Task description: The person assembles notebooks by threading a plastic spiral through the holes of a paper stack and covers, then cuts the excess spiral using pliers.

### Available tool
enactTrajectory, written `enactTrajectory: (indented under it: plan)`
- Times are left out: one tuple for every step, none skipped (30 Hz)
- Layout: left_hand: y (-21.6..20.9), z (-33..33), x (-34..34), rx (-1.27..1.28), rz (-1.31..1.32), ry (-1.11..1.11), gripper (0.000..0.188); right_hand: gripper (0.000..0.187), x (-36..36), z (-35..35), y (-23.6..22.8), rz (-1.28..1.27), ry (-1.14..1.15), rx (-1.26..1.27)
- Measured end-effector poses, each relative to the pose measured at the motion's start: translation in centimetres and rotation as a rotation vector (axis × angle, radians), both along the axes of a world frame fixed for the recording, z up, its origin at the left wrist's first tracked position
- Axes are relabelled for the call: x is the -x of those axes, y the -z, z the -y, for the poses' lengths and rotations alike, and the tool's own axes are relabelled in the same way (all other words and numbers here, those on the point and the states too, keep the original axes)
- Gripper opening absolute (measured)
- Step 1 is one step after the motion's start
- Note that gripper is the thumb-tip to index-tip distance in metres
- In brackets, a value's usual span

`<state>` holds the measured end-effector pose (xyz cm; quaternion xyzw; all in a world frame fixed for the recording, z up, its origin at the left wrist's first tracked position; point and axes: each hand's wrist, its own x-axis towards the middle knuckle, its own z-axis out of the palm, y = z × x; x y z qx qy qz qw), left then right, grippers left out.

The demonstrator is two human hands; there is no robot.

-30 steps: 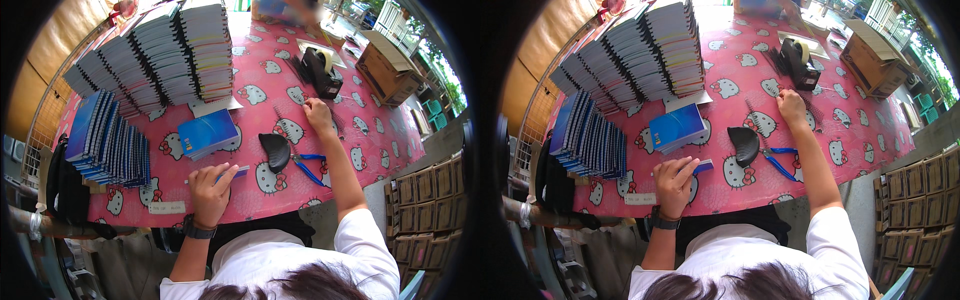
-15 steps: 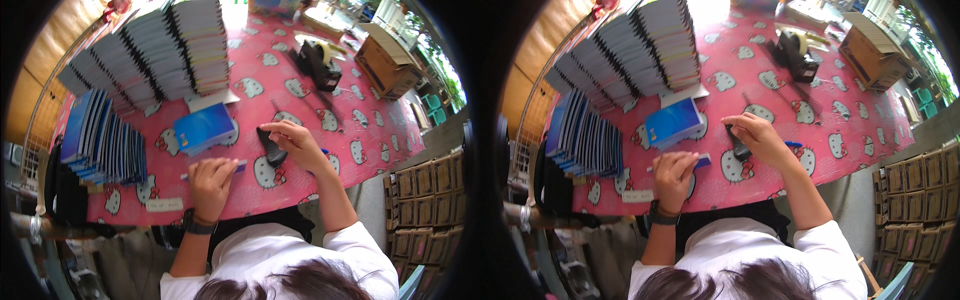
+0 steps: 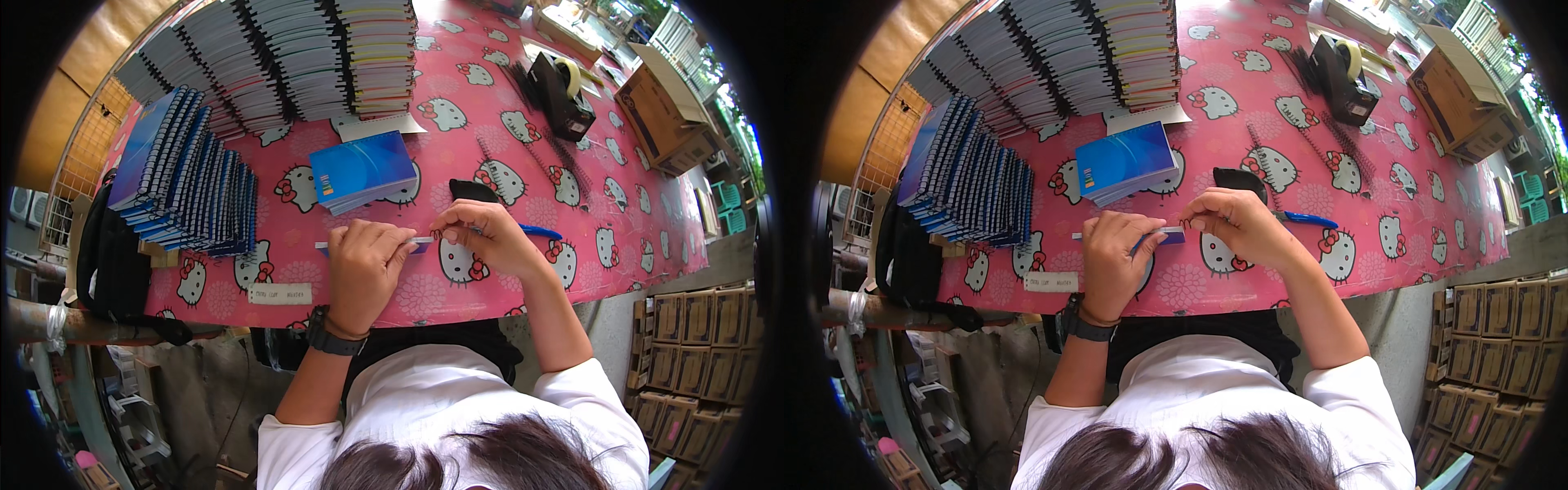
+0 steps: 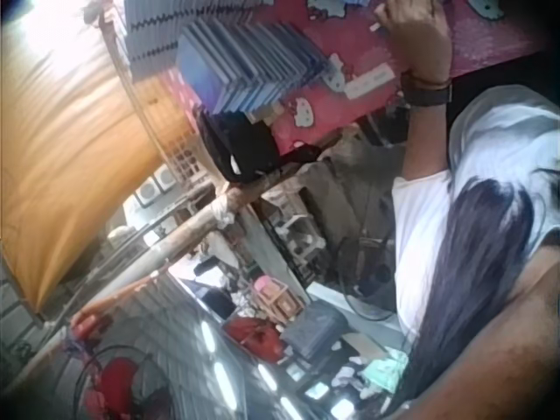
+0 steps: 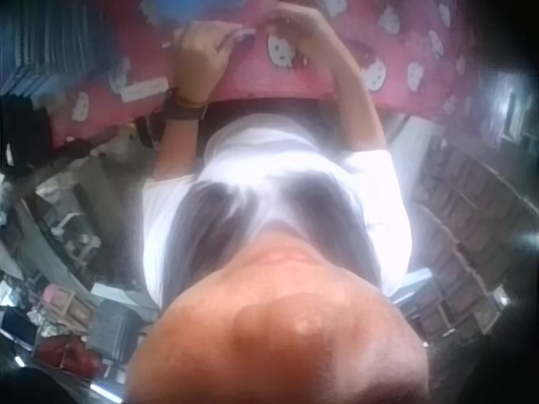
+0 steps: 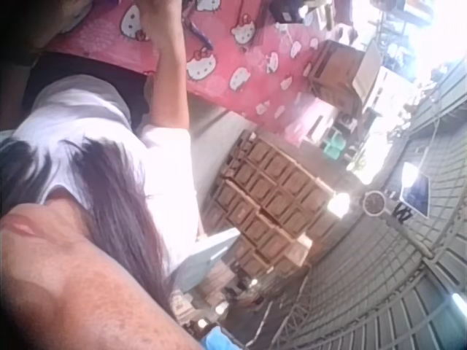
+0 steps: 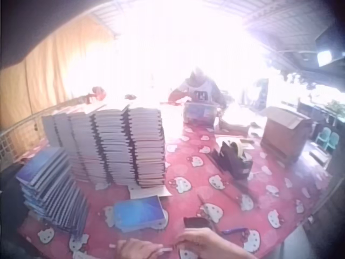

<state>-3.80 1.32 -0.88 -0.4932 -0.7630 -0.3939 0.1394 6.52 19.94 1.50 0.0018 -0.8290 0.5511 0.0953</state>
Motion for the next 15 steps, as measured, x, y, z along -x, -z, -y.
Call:
enactTrajectory:
  plan:
    - [0.0, 0.0, 0.0, 0.001, -0.002, -0.001, 0.014, 0.014, 0.1, 0.0, 0.0, -0.027, -0.01, -0.026]
    - [0.0, -0.1, -0.1, 0.002, -0.004, -0.002, 0.014, 0.014, 0.1, 0.0, -0.1, -0.054, -0.021, -0.052]
    - [0.0, -0.1, 0.0, 0.003, -0.002, -0.001, 0.014, 0.015, 0.2, 0.0, 0.0, -0.072, -0.036, -0.095]
    - [0.1, -0.1, 0.0, 0.005, -0.001, 0.002, 0.014, 0.015, 0.2, -0.1, 0.1, -0.09, -0.051, -0.138]
    - [0.1, -0.1, 0.0, 0.006, 0.0, 0.004, 0.014, 0.015, 0.2, -0.1, 0.2, -0.108, -0.065, -0.181]
    - [0.2, -0.1, 0.0, 0.006, -0.002, 0.003, 0.014, 0.015, 0.3, -0.1, 0.1, -0.11, -0.072, -0.232]
    - [0.1, -0.1, 0.1, 0.004, -0.006, 0.007, 0.014, 0.015, 0.4, -0.2, -0.2, -0.112, -0.074, -0.285]
    - [0.0, -0.1, 0.1, 0.002, -0.009, 0.011, 0.014, 0.015, 0.4, -0.3, -0.3, -0.115, -0.075, -0.338]
    - [-0.1, -0.1, 0.1, 0.001, -0.008, 0.014, 0.014, 0.014, 0.4, -0.3, -0.4, -0.109, -0.084, -0.321]
    - [0.0, -0.1, 0.0, 0.003, -0.008, 0.013, 0.014, 0.014, 0.4, -0.3, -0.3, -0.106, -0.097, -0.303]
    - [0.0, -0.1, 0.0, 0.004, -0.007, 0.012, 0.014, 0.014, 0.5, -0.3, -0.2, -0.102, -0.109, -0.285]
    - [-0.1, 0.0, -0.1, 0.016, -0.001, 0.012, 0.014, 0.016, 0.4, -0.4, -0.6, 0.004, -0.132, -0.232]
    - [-0.3, 0.1, -0.1, 0.029, 0.005, 0.012, 0.015, 0.019, 0.3, -0.4, -1.3, 0.111, -0.156, -0.177]
    - [-0.4, 0.1, -0.2, 0.041, 0.011, 0.011, 0.015, 0.022, 0.3, -0.4, -1.8, 0.217, -0.179, -0.122]
    - [-0.5, 0.2, -0.3, 0.048, 0.016, 0.01, 0.015, 0.026, 0.3, -0.2, -2.1, 0.219, -0.157, -0.167]
